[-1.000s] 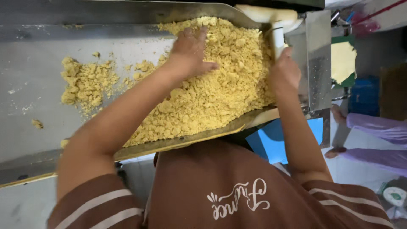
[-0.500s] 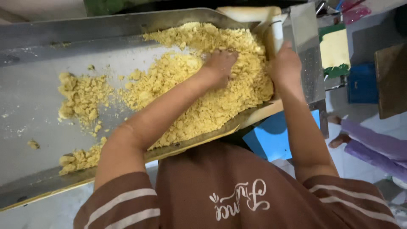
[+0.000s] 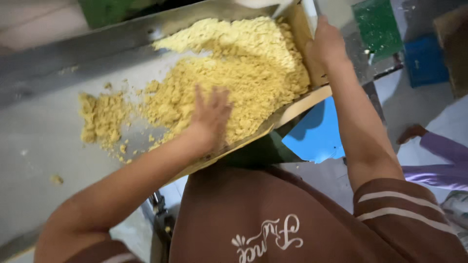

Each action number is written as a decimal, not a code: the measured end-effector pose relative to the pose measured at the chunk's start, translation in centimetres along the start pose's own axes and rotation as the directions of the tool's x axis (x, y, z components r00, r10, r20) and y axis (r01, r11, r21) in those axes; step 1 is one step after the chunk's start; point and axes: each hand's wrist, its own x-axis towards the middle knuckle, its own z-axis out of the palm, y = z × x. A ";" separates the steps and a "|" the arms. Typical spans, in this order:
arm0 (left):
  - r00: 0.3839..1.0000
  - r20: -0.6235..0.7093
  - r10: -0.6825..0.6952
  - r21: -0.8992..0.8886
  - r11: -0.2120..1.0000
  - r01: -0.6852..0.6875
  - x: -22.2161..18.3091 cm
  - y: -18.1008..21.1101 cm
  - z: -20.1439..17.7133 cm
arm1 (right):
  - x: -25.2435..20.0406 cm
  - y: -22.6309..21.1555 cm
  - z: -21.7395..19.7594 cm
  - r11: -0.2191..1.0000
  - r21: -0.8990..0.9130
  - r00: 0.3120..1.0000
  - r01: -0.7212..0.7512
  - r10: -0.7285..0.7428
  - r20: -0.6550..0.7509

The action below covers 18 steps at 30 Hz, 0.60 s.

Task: The person processes yellow dough by hand into a metal machine chute, using their hands to break apart and push the material toward a roller mechanism.

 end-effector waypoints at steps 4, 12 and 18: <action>0.986 0.122 -0.117 -0.026 0.992 0.121 0.3 -1.0 -2.3 | -2.0 -2.4 -3.8 1.000 -0.027 1.000 0.011 -0.012 -0.026; 0.976 0.184 -0.115 0.043 0.993 0.108 6.0 -1.5 -6.9 | -0.8 -6.3 -0.2 0.975 -0.105 0.980 -0.195 0.199 0.027; 0.963 0.222 -0.151 -0.008 0.988 0.157 11.3 -0.4 -6.8 | 1.5 -0.4 3.9 0.981 -0.189 0.999 -0.036 0.028 -0.044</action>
